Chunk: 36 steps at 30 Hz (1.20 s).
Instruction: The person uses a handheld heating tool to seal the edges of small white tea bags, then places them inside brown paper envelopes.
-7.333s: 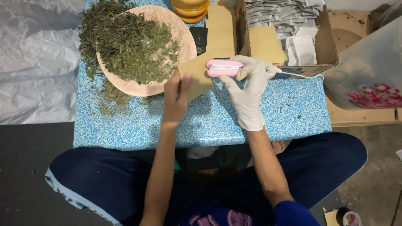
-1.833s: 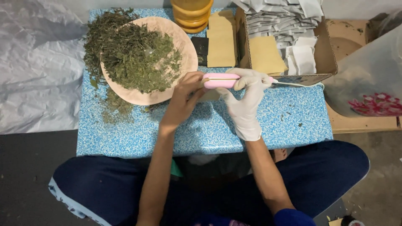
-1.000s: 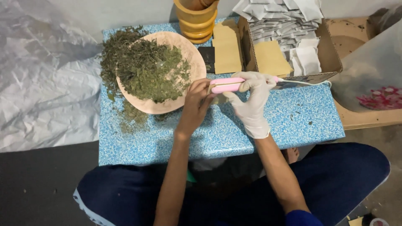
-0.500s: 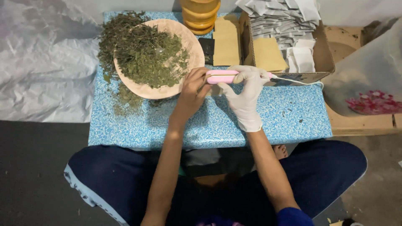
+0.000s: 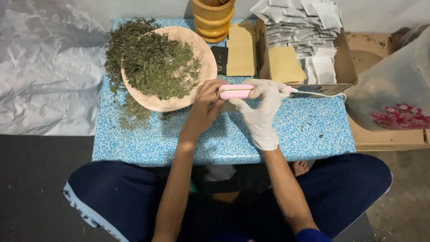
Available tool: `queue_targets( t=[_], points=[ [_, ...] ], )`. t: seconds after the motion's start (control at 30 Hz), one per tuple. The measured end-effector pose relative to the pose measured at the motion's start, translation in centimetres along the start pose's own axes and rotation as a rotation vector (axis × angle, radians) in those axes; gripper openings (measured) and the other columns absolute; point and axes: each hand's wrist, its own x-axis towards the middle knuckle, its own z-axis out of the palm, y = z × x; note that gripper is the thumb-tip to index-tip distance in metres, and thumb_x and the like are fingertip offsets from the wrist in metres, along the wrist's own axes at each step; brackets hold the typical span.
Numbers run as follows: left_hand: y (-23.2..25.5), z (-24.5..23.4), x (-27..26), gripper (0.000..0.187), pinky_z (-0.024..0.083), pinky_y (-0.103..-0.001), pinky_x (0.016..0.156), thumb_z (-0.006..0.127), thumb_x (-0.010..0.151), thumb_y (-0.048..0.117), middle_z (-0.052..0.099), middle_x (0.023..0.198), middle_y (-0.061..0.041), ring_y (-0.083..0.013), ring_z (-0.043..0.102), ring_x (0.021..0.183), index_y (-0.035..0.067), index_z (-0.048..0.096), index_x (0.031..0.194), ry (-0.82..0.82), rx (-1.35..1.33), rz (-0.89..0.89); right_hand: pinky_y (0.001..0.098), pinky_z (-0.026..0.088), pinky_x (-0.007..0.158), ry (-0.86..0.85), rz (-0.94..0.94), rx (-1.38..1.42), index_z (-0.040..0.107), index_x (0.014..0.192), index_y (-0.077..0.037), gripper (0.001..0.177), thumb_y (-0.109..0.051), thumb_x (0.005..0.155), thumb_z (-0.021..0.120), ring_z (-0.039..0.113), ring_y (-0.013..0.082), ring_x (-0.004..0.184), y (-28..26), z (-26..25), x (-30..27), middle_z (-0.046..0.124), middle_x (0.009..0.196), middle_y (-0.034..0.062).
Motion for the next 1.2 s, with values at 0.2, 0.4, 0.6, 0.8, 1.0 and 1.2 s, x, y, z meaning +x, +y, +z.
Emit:
queue_targets(
  t=[0.2, 0.4, 0.6, 0.8, 1.0, 1.2],
  points=[
    [0.9, 0.3, 0.1, 0.024, 0.042, -0.046, 0.112, 0.067, 0.109, 0.022, 0.074, 0.116, -0.009, -0.0318, 0.061, 0.131, 0.003, 0.079, 0.104, 0.020, -0.009, -0.027, 0.0419, 0.026, 0.094, 0.002, 0.009, 0.001, 0.046, 0.092, -0.018, 0.056, -0.053, 0.089, 0.090, 0.062, 0.0220, 0.094, -0.2, -0.2, -0.1, 0.076, 0.100, 0.0010],
    [0.6, 0.4, 0.1, 0.018, 0.040, -0.045, 0.113, 0.068, 0.108, 0.017, 0.075, 0.118, -0.007, -0.0317, 0.062, 0.131, 0.004, 0.079, 0.108, 0.026, 0.052, 0.002, 0.0404, 0.025, 0.095, -0.002, 0.006, 0.006, 0.046, 0.092, -0.018, 0.054, -0.055, 0.093, 0.086, 0.061, 0.0202, 0.093, -0.9, -0.4, 0.5, 0.076, 0.099, -0.0009],
    [0.7, 0.1, 0.2, 0.019, 0.037, -0.044, 0.116, 0.066, 0.109, 0.017, 0.074, 0.123, -0.007, -0.0298, 0.060, 0.135, 0.003, 0.080, 0.109, 0.003, 0.079, 0.006, 0.0403, 0.025, 0.093, -0.010, 0.019, -0.004, 0.046, 0.092, -0.017, 0.054, -0.048, 0.092, 0.089, 0.058, 0.0224, 0.092, -1.1, -0.6, 0.7, 0.077, 0.100, 0.0009],
    [0.8, 0.2, 0.5, 0.015, 0.031, -0.049, 0.122, 0.068, 0.106, 0.011, 0.076, 0.126, -0.004, -0.0286, 0.057, 0.141, 0.005, 0.081, 0.109, -0.001, 0.192, 0.060, 0.0401, 0.025, 0.092, -0.011, 0.019, 0.020, 0.045, 0.090, -0.017, 0.055, -0.049, 0.091, 0.089, 0.061, 0.0227, 0.089, 1.3, -0.3, -0.6, 0.078, 0.098, 0.0016],
    [2.0, 0.1, 0.8, 0.017, 0.028, -0.054, 0.125, 0.068, 0.106, 0.011, 0.073, 0.139, -0.002, -0.0295, 0.052, 0.147, 0.002, 0.079, 0.097, 0.017, 0.212, 0.079, 0.0406, 0.024, 0.094, 0.001, 0.038, 0.025, 0.045, 0.090, -0.017, 0.055, -0.046, 0.090, 0.090, 0.058, 0.0219, 0.089, 0.9, -0.5, -0.2, 0.078, 0.098, 0.0020],
    [1.9, 0.3, 0.9, 0.026, 0.026, -0.056, 0.129, 0.067, 0.108, 0.021, 0.066, 0.153, 0.002, -0.0287, 0.046, 0.153, 0.003, 0.078, 0.092, 0.038, 0.278, 0.087, 0.0416, 0.024, 0.096, 0.020, 0.040, 0.012, 0.044, 0.089, -0.016, 0.055, -0.046, 0.090, 0.090, 0.059, 0.0230, 0.091, 1.8, -0.2, -0.7, 0.078, 0.098, 0.0031]
  ],
)
